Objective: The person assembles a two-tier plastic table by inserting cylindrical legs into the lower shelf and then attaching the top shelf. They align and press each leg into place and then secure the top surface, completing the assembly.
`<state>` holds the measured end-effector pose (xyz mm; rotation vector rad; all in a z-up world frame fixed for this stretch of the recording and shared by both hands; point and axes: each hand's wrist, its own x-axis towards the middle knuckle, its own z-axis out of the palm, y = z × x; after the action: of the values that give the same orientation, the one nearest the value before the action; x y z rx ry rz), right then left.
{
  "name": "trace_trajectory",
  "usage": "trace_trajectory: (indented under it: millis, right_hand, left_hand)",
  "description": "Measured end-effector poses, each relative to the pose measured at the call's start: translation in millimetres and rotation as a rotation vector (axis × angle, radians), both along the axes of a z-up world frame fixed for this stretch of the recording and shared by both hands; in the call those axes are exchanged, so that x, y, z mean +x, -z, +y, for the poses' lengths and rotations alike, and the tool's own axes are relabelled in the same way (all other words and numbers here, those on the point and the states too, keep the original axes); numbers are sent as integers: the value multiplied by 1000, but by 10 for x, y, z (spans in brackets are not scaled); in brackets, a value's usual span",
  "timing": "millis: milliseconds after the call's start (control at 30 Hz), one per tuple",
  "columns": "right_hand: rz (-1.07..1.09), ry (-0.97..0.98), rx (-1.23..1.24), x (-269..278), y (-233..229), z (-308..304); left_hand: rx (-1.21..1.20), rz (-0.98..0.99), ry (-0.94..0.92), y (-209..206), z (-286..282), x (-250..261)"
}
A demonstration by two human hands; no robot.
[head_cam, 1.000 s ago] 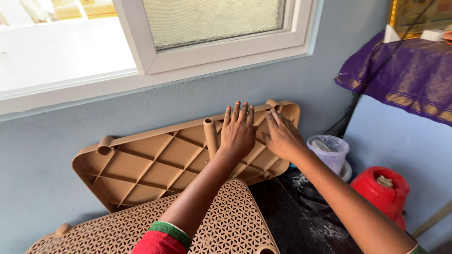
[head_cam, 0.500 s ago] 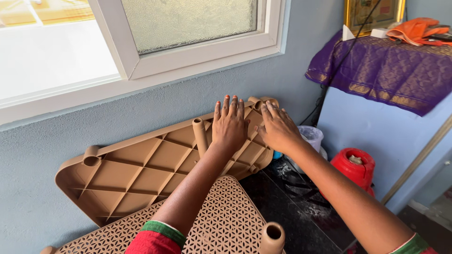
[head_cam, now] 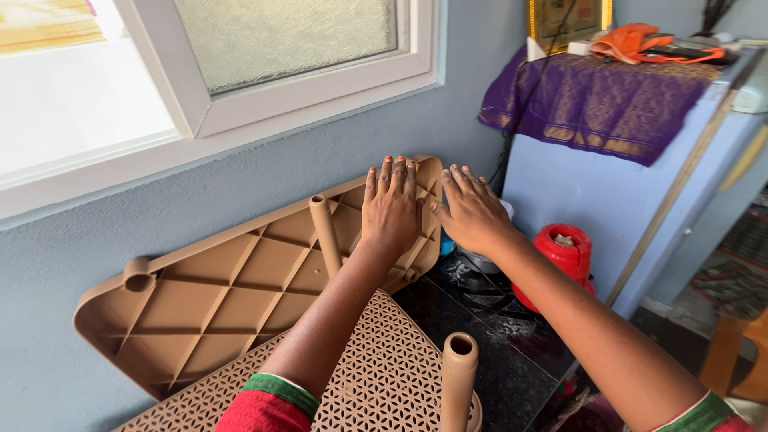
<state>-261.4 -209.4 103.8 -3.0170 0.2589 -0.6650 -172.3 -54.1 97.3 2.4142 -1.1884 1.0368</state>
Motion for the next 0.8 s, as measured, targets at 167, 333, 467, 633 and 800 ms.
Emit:
trace_trajectory:
  millis: [167, 333, 467, 633, 800]
  right_hand:
    - [7, 71, 12, -142, 16, 2]
    - [20, 118, 22, -264, 38, -34]
    - [11, 144, 26, -362, 35, -81]
    - [-8, 170, 8, -489, -8, -195]
    - [-33, 173, -12, -592, -13, -324]
  left_hand:
    - [17, -21, 37, -6, -111, -158]
    - [35, -20, 80, -25, -190, -271]
    - [43, -41, 101, -35, -248, -332]
    - [35, -24, 137, -57, -389, -399]
    - [28, -35, 162, -67, -532, -491]
